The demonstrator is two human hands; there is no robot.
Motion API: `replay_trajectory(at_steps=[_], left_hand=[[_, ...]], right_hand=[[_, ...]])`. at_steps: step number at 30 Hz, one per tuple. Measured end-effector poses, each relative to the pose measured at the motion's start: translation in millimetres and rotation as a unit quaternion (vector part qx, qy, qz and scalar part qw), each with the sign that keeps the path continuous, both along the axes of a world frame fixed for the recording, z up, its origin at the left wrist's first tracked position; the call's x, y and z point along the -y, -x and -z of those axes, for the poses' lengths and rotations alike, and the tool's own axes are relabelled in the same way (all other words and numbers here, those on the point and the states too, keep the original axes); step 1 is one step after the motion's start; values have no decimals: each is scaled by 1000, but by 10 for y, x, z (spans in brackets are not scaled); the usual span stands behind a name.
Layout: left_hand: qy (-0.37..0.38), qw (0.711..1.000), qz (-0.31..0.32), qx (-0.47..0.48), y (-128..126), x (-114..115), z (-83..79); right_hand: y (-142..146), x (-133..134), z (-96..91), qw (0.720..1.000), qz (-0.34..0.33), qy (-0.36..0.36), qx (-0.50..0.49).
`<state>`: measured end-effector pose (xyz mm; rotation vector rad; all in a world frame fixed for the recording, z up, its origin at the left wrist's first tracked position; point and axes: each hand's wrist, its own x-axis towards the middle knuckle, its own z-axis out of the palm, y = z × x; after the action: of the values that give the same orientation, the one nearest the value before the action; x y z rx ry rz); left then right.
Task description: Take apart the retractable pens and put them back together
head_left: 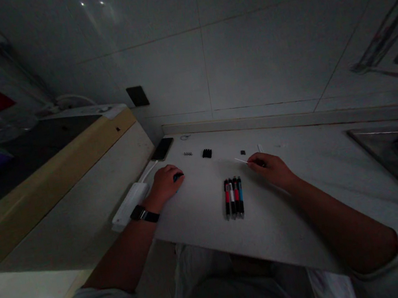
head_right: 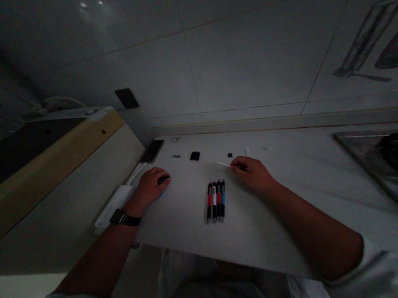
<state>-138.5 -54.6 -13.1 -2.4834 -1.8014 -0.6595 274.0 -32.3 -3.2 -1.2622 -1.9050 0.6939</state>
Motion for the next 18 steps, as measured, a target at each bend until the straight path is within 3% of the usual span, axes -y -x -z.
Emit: replay_trajectory(at_steps=[5,8,14,18], left_hand=[[-13,1000,-2,-2,0,-15,-29],[-27,999,16,19,-164,-37,-180],[-26,984,133,113,-1079,-63,-561],[35,964,169,201,-1755,-113,-490]], right_hand=[[12,-14,1,999,-11,14,-47],[38,-11,-19,993,-11,23,-116],[109,41,-81,968,-39,101,-229],[147,52,-89,942,-32,125,-311]])
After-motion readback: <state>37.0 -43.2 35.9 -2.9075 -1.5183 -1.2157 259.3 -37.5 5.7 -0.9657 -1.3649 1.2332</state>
